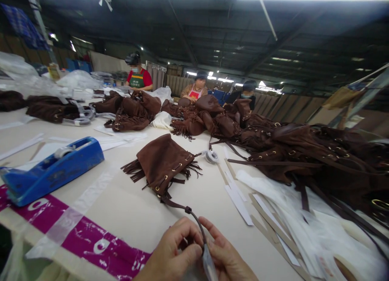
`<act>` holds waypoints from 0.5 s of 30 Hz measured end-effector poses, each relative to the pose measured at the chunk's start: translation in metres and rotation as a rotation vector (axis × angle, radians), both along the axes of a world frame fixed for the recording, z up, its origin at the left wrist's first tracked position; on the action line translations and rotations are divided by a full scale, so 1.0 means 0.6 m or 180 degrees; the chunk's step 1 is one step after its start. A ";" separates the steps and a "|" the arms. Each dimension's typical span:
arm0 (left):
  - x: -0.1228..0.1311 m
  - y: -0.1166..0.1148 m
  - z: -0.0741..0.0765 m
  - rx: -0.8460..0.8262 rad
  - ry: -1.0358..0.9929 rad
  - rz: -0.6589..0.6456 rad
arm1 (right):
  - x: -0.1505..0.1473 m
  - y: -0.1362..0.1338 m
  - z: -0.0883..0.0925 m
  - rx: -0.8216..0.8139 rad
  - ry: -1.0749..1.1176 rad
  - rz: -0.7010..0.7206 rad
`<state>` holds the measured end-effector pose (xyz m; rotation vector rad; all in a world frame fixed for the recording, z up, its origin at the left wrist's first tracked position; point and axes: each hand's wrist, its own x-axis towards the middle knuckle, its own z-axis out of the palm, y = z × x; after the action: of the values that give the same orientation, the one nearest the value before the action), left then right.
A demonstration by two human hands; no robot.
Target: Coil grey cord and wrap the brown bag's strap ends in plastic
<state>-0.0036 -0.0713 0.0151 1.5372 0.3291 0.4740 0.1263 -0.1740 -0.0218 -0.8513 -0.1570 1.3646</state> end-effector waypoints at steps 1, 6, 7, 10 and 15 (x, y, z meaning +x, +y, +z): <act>-0.002 -0.001 0.001 0.0143 0.0102 0.0025 | -0.002 0.001 0.002 0.0018 -0.0045 -0.0040; -0.003 -0.010 -0.005 0.0553 0.0501 0.0233 | -0.013 0.009 0.009 0.0211 -0.0248 -0.0213; -0.002 -0.011 -0.006 0.0603 0.0517 0.0255 | -0.015 0.009 0.009 0.0224 -0.0252 -0.0194; -0.003 -0.011 -0.009 0.0743 0.0511 0.0279 | -0.016 0.009 0.009 0.0225 -0.0222 -0.0139; -0.011 -0.008 -0.032 -0.0420 0.0905 0.0185 | -0.008 0.009 0.011 0.0137 -0.0231 -0.0178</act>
<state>-0.0100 -0.0763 -0.0039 1.4694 0.6149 0.2720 0.1218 -0.1685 -0.0153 -0.8637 -0.2166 1.2745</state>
